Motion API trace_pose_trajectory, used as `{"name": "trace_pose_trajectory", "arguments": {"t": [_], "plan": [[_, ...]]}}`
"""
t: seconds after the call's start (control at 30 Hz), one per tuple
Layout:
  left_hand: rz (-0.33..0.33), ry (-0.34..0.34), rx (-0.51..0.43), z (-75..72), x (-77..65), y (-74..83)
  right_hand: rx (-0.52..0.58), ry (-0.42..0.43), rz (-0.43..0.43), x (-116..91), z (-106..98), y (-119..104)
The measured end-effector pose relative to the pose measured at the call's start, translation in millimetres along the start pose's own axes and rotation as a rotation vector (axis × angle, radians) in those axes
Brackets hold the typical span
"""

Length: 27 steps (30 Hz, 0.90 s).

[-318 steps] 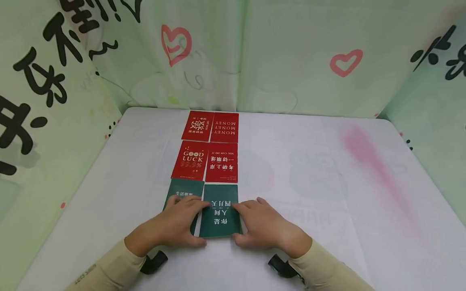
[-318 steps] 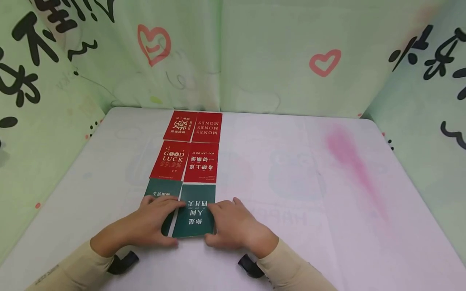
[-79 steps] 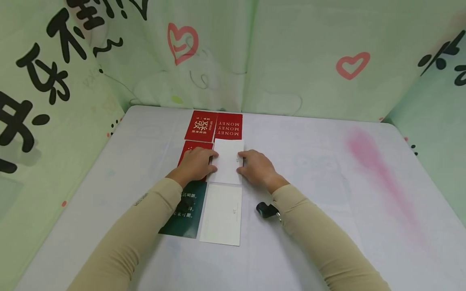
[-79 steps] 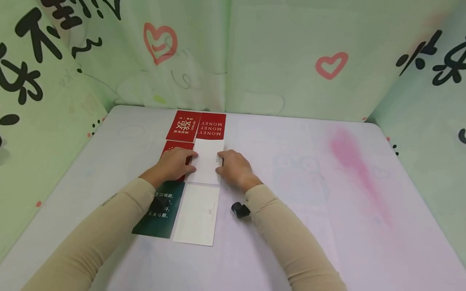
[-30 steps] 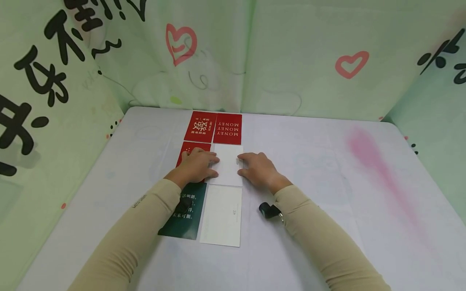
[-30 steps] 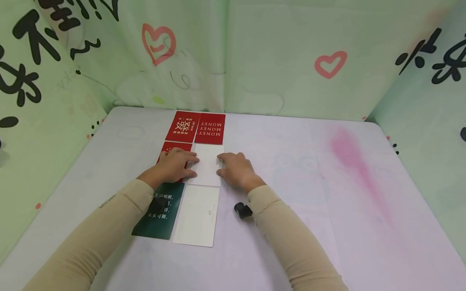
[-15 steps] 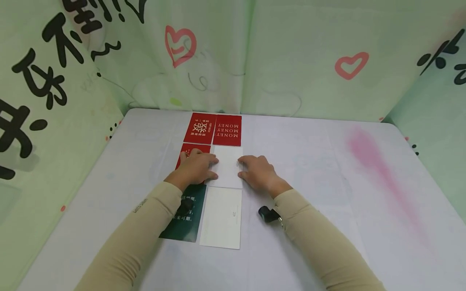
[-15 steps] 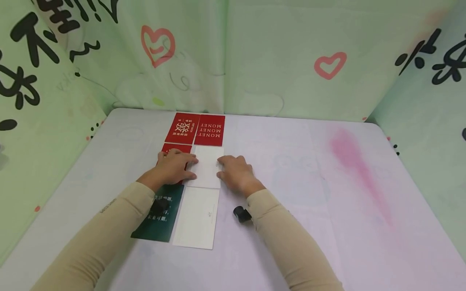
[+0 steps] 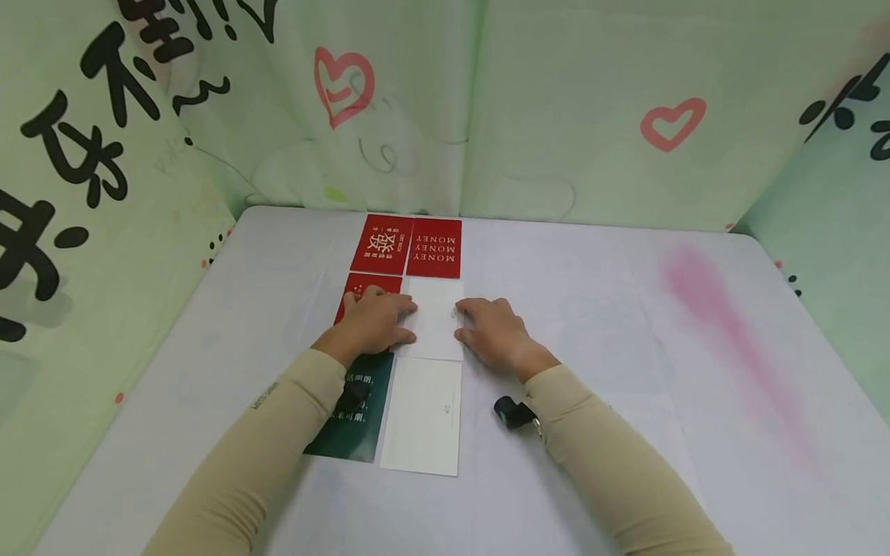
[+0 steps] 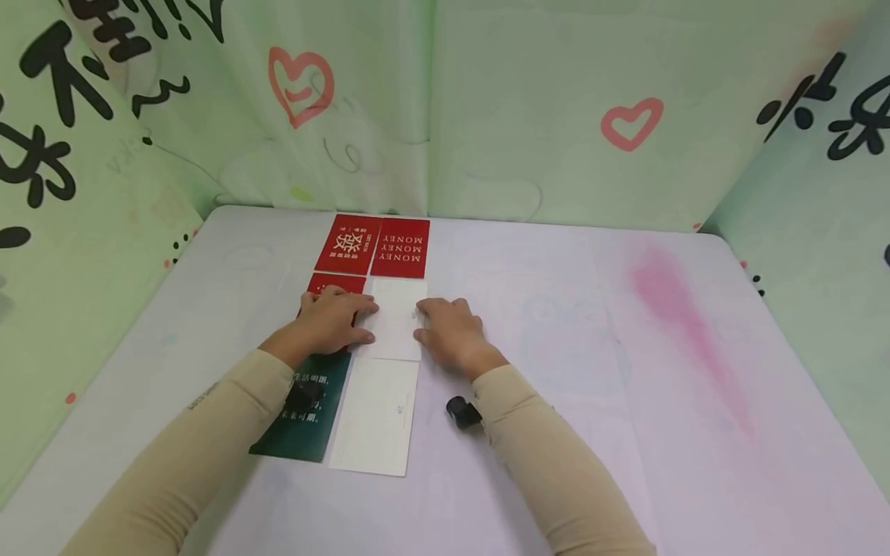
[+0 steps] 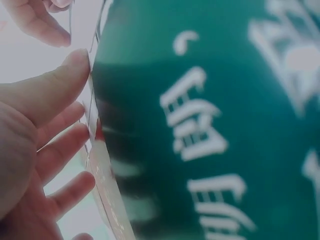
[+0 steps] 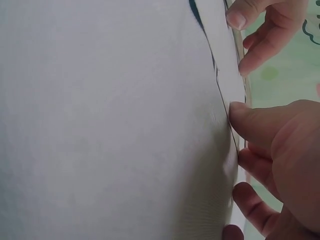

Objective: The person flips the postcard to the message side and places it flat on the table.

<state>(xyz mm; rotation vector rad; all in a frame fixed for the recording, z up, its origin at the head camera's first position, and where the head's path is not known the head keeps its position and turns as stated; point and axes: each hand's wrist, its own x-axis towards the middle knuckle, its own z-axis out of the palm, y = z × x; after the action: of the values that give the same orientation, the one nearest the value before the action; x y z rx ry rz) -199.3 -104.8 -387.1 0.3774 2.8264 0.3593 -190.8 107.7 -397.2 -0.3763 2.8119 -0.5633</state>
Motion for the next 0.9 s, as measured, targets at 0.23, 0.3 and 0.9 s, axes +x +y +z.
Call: {"name": "trace_pose_trajectory", "arguments": {"t": [0.23, 0.3, 0.9], "plan": [[0.018, -0.013, -0.011, -3.8, 7.9, -1.9, -0.022, 0.019, -0.031, 5.2, -1.2, -1.1], [0.026, -0.021, -0.009, -4.1, 8.9, -1.4, -0.041, 0.013, -0.044, 6.1, -1.2, -0.9], [-0.032, 0.099, -0.153, -41.8, 66.5, -11.4, -0.054, 0.022, -0.042, 70.9, -55.8, 13.7]]}}
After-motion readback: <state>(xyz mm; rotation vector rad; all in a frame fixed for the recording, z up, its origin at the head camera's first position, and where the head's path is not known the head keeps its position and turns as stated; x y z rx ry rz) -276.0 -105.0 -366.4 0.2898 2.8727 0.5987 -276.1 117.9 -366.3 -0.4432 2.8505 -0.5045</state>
